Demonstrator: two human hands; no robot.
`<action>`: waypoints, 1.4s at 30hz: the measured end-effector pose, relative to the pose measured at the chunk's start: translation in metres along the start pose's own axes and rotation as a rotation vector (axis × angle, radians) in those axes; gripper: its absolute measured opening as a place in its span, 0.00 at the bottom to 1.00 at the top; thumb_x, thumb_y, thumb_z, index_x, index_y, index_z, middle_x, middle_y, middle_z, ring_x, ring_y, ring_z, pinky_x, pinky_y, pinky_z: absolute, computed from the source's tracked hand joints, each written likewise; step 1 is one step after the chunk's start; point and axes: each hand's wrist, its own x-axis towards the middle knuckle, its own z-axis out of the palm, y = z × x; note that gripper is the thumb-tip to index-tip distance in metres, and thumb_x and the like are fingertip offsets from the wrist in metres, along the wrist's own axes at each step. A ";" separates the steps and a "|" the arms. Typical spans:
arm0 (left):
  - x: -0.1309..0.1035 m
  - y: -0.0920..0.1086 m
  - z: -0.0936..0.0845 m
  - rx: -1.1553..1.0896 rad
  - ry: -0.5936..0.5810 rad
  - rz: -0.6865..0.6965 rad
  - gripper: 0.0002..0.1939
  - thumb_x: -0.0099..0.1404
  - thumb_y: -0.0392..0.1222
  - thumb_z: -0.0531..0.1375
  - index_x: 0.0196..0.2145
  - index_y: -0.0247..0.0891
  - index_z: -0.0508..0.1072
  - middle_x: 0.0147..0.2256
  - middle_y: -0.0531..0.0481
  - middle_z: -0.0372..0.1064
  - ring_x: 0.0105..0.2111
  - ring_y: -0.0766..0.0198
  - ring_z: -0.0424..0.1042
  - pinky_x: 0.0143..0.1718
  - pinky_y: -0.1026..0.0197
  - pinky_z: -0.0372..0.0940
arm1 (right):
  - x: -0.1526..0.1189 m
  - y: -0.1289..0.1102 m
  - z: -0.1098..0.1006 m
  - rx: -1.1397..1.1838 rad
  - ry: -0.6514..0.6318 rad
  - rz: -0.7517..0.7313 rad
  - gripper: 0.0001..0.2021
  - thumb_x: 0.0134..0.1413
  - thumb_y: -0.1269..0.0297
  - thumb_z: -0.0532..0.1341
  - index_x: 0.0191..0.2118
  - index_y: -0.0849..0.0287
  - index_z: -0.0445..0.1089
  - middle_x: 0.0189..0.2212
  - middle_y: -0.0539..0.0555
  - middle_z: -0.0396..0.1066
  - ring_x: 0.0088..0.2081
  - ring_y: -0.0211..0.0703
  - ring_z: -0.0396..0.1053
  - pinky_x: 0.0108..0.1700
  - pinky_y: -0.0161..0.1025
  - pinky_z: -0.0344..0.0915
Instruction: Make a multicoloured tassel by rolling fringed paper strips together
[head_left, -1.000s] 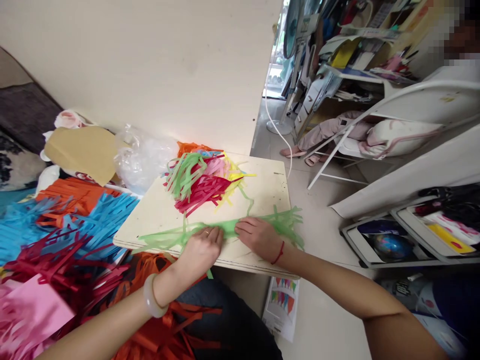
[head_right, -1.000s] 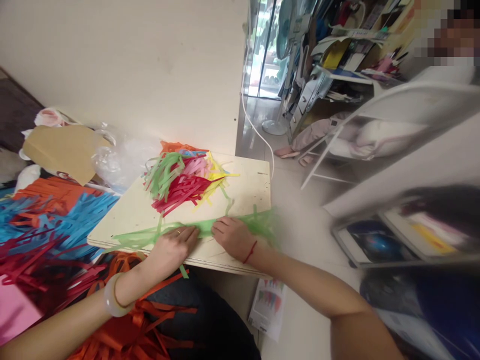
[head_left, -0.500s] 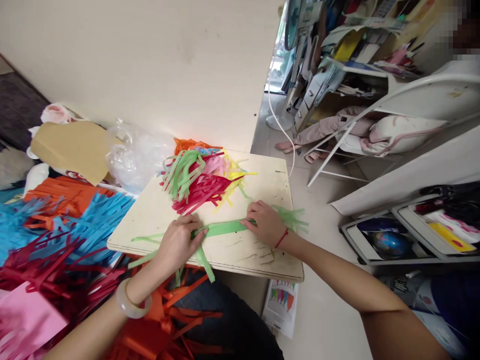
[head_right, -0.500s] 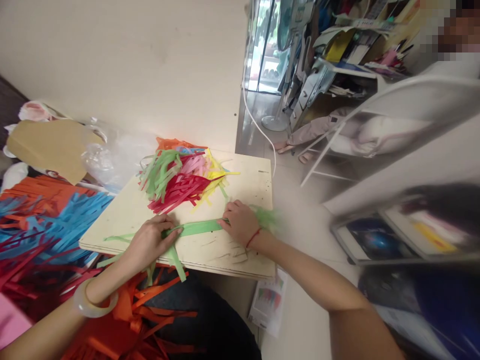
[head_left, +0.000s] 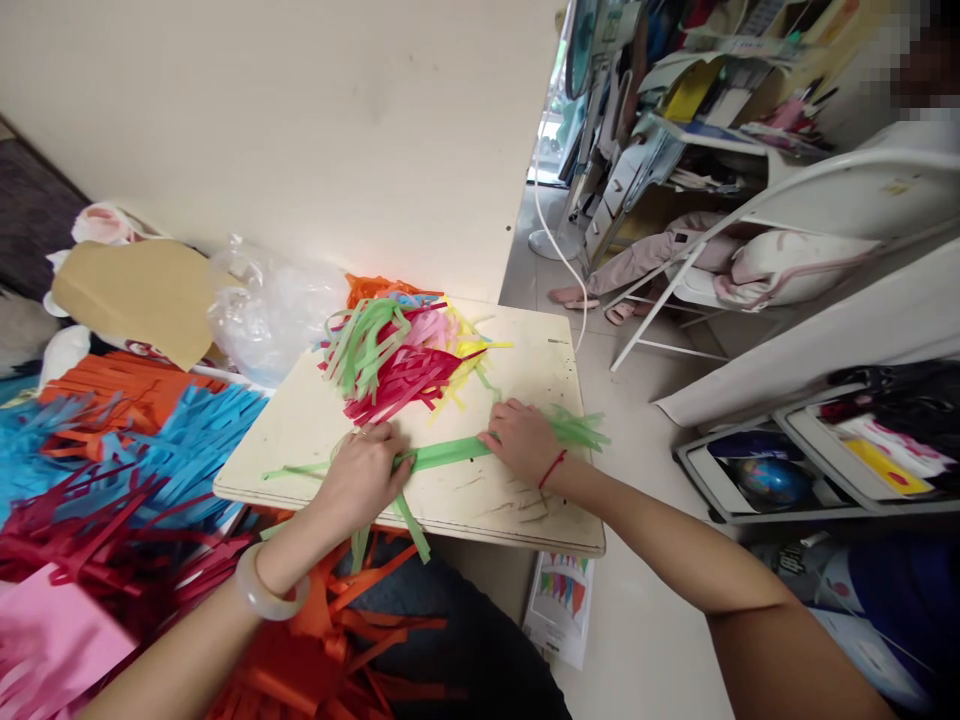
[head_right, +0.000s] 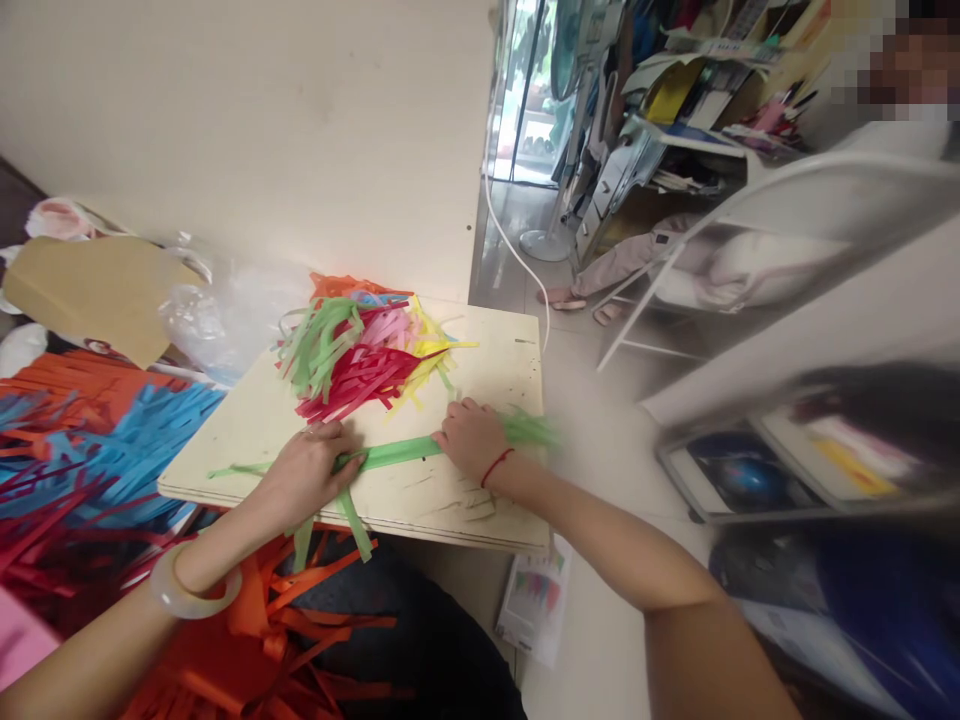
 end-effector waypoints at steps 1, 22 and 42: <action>-0.001 0.006 -0.001 0.050 0.027 0.015 0.12 0.64 0.37 0.52 0.36 0.30 0.74 0.36 0.38 0.71 0.38 0.50 0.72 0.41 0.48 0.66 | 0.000 -0.001 -0.001 -0.011 -0.005 0.000 0.14 0.63 0.61 0.57 0.33 0.64 0.75 0.38 0.61 0.71 0.45 0.51 0.65 0.41 0.44 0.62; -0.035 0.038 0.048 0.082 0.220 0.242 0.23 0.67 0.33 0.46 0.57 0.18 0.62 0.59 0.24 0.57 0.61 0.46 0.57 0.60 0.42 0.57 | -0.046 -0.014 0.024 0.103 0.078 -0.361 0.26 0.63 0.63 0.52 0.63 0.74 0.55 0.64 0.68 0.52 0.67 0.52 0.46 0.64 0.53 0.53; -0.026 0.010 0.031 0.003 0.425 0.235 0.11 0.68 0.35 0.53 0.39 0.36 0.76 0.41 0.44 0.75 0.42 0.57 0.72 0.46 0.53 0.65 | -0.007 0.007 0.026 0.415 0.310 -0.321 0.06 0.57 0.66 0.63 0.32 0.59 0.76 0.36 0.53 0.75 0.39 0.40 0.70 0.45 0.39 0.66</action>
